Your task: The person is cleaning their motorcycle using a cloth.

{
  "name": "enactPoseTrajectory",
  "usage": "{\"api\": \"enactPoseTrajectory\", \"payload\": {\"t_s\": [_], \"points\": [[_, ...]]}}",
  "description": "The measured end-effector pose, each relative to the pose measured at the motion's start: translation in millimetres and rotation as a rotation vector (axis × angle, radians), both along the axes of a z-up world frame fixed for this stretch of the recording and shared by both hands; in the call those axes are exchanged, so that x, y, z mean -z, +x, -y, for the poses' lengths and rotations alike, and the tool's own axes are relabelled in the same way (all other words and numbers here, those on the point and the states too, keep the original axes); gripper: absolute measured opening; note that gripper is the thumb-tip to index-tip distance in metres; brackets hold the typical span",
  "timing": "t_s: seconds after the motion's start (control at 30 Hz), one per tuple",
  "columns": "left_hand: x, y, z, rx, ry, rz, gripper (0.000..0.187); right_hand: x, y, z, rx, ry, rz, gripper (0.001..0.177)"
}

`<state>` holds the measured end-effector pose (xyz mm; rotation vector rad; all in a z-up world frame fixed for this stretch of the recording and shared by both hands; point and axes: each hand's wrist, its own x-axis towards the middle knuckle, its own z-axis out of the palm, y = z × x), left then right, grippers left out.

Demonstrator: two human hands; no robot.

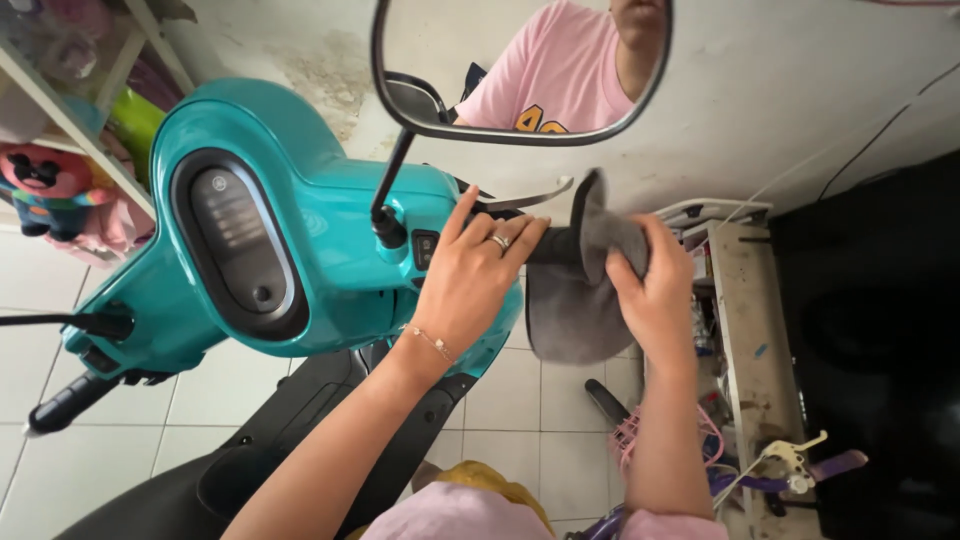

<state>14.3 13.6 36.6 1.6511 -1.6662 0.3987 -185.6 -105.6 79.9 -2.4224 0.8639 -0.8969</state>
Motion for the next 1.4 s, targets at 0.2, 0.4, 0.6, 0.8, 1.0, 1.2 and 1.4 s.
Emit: {"api": "enactPoseTrajectory", "payload": {"t_s": [0.2, 0.4, 0.6, 0.8, 1.0, 1.2, 1.4], "points": [[2.1, -0.2, -3.9, -0.024, 0.035, 0.015, 0.051, -10.6, 17.4, 12.7, 0.095, 0.018, -0.142, 0.027], [6.4, -2.0, -5.0, -0.056, 0.011, 0.034, 0.054, -0.9, 12.9, 38.3, 0.141, 0.087, -0.21, 0.039], [17.3, -11.6, -9.1, -0.103, -0.05, 0.029, 0.056, 0.9, 8.7, 67.9, 0.11, 0.374, -0.229, 0.043], [16.8, -15.7, -7.6, -0.152, -0.064, 0.039, 0.056, -6.8, -0.6, 61.0, 0.055, 0.827, -0.099, 0.044], [16.9, -16.4, -8.0, -0.141, -0.046, 0.002, 0.054, 1.1, -13.5, 24.2, -0.143, 0.501, -0.056, 0.04], [13.6, -15.1, -9.2, -0.115, -0.038, -0.015, 0.056, -0.5, -21.4, 31.3, -0.28, 0.298, -0.09, 0.042], [17.6, -17.9, -6.7, -0.131, -0.041, 0.002, 0.056, 11.1, -19.7, 36.2, -0.227, -0.08, -0.208, 0.045]]}}
